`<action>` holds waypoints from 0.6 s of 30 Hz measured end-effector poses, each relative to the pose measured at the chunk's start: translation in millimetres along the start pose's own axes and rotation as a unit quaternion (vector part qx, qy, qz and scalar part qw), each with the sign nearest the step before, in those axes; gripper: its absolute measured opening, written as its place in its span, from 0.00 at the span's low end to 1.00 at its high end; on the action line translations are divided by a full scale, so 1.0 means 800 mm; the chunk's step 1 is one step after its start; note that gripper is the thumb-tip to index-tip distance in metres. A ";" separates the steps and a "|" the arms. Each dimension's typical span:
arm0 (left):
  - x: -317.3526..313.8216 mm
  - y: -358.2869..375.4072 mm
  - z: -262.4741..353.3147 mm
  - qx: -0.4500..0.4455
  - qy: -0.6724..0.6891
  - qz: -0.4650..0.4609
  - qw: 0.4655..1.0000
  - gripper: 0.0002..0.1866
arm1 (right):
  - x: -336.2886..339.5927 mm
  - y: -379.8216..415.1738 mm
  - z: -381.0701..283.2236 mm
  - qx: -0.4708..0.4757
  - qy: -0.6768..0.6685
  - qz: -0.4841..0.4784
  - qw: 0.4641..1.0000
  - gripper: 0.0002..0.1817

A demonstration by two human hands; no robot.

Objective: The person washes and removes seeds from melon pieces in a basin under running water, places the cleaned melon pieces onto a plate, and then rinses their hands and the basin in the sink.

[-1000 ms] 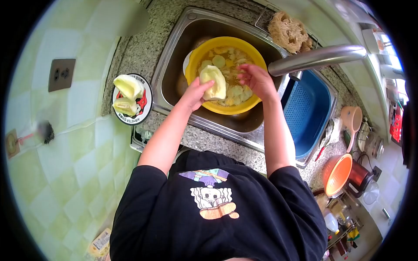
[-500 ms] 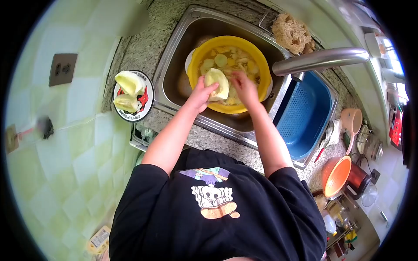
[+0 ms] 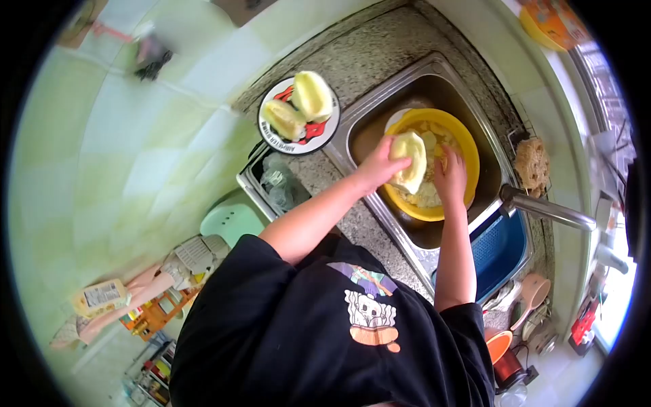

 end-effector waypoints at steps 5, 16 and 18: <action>0.087 0.085 0.055 -0.101 0.028 0.128 0.986 0.23 | 0.003 -0.085 -0.191 0.206 -0.060 0.033 0.976 0.20; 0.233 0.196 0.089 -0.103 -0.003 0.345 0.933 0.25 | -0.157 -0.232 -0.413 0.393 0.281 -0.390 0.784 0.21; 0.244 0.199 0.086 -0.094 0.000 0.356 0.930 0.25 | -0.164 -0.230 -0.416 0.384 0.272 -0.397 0.788 0.23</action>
Point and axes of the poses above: each hand's wrist, its own y-axis away from the middle knuckle, its own x-axis out of the back of the hand, z = x × y, the point moved 2 cm from there along -y, towards the middle knuckle, and after that the axes turned 7 degrees about -z, right-handed, at the moved point
